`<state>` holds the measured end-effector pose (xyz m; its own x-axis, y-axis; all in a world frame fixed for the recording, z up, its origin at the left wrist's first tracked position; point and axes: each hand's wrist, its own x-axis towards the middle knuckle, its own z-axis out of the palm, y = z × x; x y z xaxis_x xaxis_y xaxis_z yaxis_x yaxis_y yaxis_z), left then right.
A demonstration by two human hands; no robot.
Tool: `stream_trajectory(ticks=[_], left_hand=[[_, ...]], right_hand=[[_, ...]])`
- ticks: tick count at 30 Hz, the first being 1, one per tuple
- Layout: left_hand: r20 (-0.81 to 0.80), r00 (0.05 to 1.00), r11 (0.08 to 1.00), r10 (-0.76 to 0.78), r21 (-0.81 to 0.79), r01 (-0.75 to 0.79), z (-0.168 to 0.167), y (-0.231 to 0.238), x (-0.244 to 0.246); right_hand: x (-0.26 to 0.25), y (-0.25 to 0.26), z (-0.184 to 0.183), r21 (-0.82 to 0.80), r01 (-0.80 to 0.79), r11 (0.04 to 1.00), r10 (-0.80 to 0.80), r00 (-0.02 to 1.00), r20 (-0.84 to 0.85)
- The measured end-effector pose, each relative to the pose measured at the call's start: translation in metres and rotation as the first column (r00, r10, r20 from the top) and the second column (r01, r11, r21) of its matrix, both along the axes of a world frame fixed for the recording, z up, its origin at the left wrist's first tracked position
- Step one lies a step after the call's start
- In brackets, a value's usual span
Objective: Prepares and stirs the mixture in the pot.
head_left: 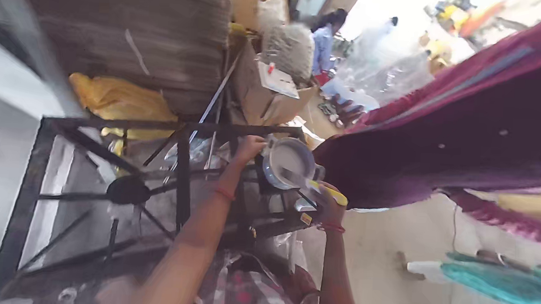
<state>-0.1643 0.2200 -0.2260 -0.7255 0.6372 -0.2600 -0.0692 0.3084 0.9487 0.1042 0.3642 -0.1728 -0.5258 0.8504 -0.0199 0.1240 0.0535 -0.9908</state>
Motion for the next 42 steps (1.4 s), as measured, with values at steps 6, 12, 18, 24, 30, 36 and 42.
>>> stream_trajectory(ticks=[6,12,18,24,30,36,42], left_hand=[[-0.013,0.998,0.993,0.066,0.104,-0.064,0.015,-0.016,0.024],[-0.038,0.997,0.994,0.068,0.093,-0.064,0.003,-0.012,0.023],[0.023,0.989,0.987,0.148,0.059,-0.149,-0.001,-0.001,0.020],[0.107,0.984,0.987,0.139,0.060,-0.146,-0.006,0.014,0.007],[0.096,0.985,0.989,0.140,0.026,-0.143,0.009,0.005,0.013],[0.104,0.982,0.987,0.157,0.000,-0.158,0.013,0.004,0.015],[0.090,0.980,0.984,0.180,-0.012,-0.179,0.016,0.007,0.019]], right_hand=[[-0.019,-0.002,0.002,0.093,0.155,0.984,-0.155,0.988,0.000],[-0.012,-0.015,0.008,0.031,-0.013,0.999,0.010,0.997,0.073],[-0.017,-0.005,0.005,0.090,0.184,0.979,-0.187,0.982,0.029],[-0.010,-0.008,0.007,0.001,0.078,0.997,-0.078,0.997,0.016],[-0.022,-0.002,-0.009,0.044,0.134,0.990,-0.132,0.991,-0.035],[-0.013,0.012,0.003,0.028,0.157,0.987,-0.157,0.988,0.006],[-0.023,-0.001,0.006,0.016,0.038,0.999,-0.037,0.999,-0.024]])
